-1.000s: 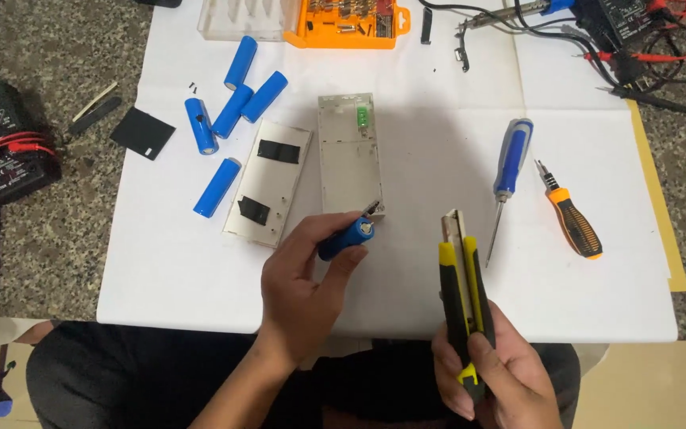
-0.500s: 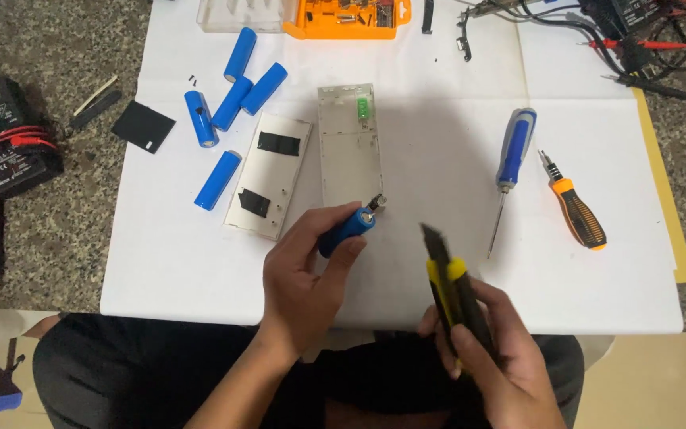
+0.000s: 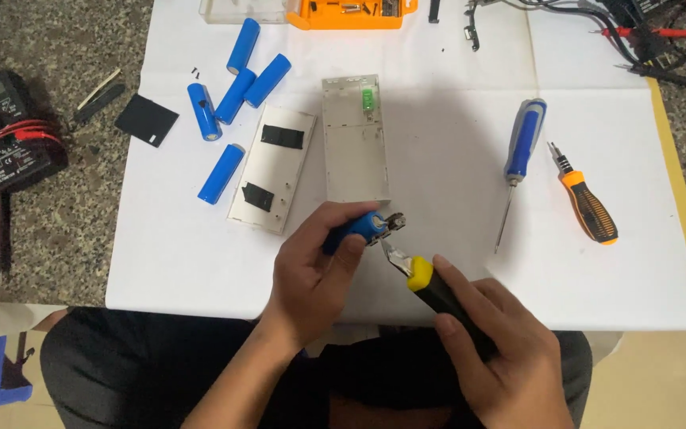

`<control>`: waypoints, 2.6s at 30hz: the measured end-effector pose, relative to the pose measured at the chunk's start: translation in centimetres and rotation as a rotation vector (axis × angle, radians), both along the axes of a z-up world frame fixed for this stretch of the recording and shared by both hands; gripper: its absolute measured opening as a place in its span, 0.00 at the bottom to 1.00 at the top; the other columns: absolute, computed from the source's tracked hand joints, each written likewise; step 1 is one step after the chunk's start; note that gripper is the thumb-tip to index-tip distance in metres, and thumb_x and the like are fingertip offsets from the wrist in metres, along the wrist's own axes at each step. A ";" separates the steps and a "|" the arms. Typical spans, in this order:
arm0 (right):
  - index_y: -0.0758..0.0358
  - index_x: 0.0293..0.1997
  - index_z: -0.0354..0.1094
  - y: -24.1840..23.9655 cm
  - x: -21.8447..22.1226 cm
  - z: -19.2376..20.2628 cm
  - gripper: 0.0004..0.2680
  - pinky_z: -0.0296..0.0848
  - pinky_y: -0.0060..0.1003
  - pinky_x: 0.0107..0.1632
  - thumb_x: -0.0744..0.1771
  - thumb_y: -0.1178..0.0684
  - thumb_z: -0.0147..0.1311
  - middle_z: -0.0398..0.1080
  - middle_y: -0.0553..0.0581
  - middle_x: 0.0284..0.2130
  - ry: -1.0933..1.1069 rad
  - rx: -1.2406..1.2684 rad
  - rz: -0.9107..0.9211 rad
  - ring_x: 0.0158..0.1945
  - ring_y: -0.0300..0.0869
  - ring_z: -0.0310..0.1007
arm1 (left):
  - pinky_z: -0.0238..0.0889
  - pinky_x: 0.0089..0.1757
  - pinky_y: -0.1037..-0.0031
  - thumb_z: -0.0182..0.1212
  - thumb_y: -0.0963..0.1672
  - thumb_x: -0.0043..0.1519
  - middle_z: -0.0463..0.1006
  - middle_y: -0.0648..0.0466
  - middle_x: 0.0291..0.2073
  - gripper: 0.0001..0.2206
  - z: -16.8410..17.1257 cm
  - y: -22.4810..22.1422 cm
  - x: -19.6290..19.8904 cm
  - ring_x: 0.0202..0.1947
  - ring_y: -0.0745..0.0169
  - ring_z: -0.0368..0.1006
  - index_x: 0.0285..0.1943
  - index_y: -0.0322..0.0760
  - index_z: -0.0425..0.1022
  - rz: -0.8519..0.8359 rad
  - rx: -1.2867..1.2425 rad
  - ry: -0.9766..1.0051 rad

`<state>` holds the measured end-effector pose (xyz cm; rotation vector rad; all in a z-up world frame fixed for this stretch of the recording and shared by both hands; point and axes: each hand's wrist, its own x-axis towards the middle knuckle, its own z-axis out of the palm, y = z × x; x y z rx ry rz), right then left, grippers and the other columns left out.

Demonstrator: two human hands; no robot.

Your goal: Using a screwdriver and utility knife to detach wires from a battery cell inside an electronic device.

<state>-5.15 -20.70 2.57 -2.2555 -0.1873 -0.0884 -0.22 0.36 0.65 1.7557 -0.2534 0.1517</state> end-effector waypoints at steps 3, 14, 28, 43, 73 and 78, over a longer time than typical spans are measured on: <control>0.58 0.61 0.72 -0.3 0.5 -1.3 0.16 0.70 0.26 0.45 0.66 0.52 0.56 0.76 0.53 0.39 -0.064 0.001 -0.008 0.37 0.36 0.76 | 0.72 0.48 0.76 0.57 0.50 0.67 0.78 0.51 0.55 0.16 -0.5 0.3 0.1 0.53 0.57 0.76 0.61 0.43 0.72 -0.018 0.003 0.003; 0.59 0.61 0.72 0.0 0.9 -1.1 0.16 0.68 0.27 0.38 0.66 0.54 0.56 0.74 0.52 0.35 -0.073 0.009 0.024 0.32 0.36 0.71 | 0.72 0.42 0.77 0.64 0.49 0.62 0.80 0.52 0.51 0.15 -0.6 -0.1 0.1 0.48 0.59 0.78 0.56 0.44 0.75 0.044 0.046 0.068; 0.59 0.61 0.71 0.1 0.8 -1.3 0.15 0.67 0.27 0.36 0.67 0.54 0.57 0.72 0.52 0.34 -0.133 -0.031 0.040 0.30 0.36 0.68 | 0.74 0.42 0.78 0.68 0.50 0.58 0.79 0.52 0.45 0.18 -1.0 0.0 0.1 0.46 0.61 0.77 0.54 0.42 0.76 0.060 0.017 0.119; 0.59 0.60 0.72 0.2 1.0 -1.1 0.15 0.66 0.27 0.34 0.67 0.53 0.57 0.70 0.51 0.31 -0.121 -0.030 0.053 0.29 0.36 0.67 | 0.73 0.42 0.79 0.70 0.48 0.57 0.79 0.53 0.44 0.17 -1.3 0.1 0.2 0.45 0.62 0.76 0.53 0.40 0.76 0.050 0.002 0.088; 0.60 0.48 0.77 -0.8 2.8 1.3 0.09 0.66 0.29 0.35 0.66 0.56 0.50 0.69 0.49 0.24 0.318 0.193 -0.411 0.24 0.37 0.62 | 0.66 0.40 0.81 0.65 0.45 0.62 0.77 0.57 0.44 0.13 -1.5 -0.3 0.0 0.42 0.68 0.73 0.54 0.41 0.76 0.171 -0.066 0.114; 0.64 0.60 0.60 -1.0 5.4 3.6 0.11 0.50 0.35 0.18 0.71 0.55 0.45 0.73 0.71 0.38 0.323 0.808 -0.695 0.18 0.48 0.59 | 0.68 0.41 0.80 0.59 0.46 0.65 0.78 0.56 0.43 0.12 -1.0 -0.5 0.1 0.43 0.66 0.74 0.54 0.39 0.76 0.193 -0.034 0.110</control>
